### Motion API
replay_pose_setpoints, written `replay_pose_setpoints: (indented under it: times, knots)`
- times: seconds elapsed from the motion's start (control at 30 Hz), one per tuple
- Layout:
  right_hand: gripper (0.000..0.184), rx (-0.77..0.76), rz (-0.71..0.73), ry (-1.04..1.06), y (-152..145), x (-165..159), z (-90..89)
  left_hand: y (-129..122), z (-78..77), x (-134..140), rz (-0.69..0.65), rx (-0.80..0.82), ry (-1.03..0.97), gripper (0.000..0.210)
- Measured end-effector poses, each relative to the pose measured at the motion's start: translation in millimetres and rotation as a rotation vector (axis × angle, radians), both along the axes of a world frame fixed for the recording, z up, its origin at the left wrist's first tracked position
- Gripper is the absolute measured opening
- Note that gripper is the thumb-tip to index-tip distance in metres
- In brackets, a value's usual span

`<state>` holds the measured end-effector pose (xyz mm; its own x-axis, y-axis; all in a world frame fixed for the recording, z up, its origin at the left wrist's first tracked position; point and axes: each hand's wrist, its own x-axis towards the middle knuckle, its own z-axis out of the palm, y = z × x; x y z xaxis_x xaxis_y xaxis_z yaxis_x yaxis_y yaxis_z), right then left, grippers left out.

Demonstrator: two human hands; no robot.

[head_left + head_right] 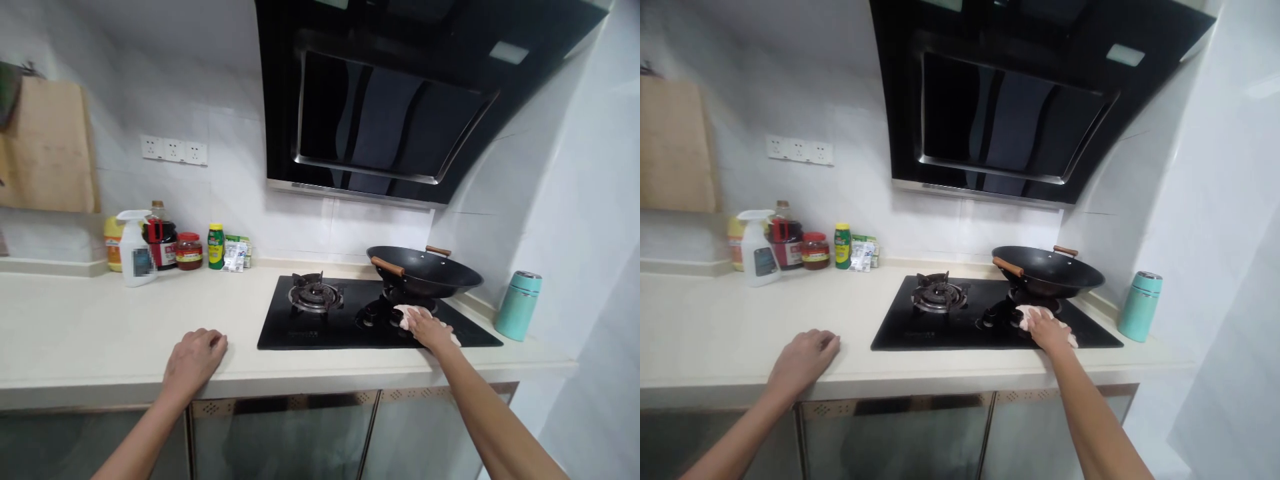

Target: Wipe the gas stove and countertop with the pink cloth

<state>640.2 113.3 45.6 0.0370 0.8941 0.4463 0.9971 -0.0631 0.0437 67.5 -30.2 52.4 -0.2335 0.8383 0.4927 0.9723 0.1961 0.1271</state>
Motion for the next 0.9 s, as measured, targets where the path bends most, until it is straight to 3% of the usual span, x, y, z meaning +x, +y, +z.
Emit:
replay_pose_setpoints:
  times: [0.2, 0.37, 0.47, 0.7, 0.9]
  knots:
    - [0.043, -0.003, -0.087, -0.095, -48.3, -33.3, -7.3, -3.2, 0.5, 4.2, 0.021, 0.006, 0.009, 0.045]
    - [0.038, -0.024, 0.06, -0.171, -84.5, -69.2, -4.4, -3.0, -0.3, 7.3, 0.026, 0.017, -0.031, 0.045]
    - [0.042, -0.079, 0.119, -0.097, -77.6, -91.2, 4.7, -3.3, -1.6, 7.3, 0.018, 0.031, -0.025, 0.044]
    - [0.042, -0.16, -0.009, 0.029, -28.8, -100.5, 31.5, -5.3, -2.0, 6.2, 0.02, 0.037, -0.031, 0.042]
    - [0.04, -0.203, 0.057, -0.049, -45.0, -104.4, 33.5, -6.8, 0.5, 11.5, 0.027, 0.036, -0.089, 0.041]
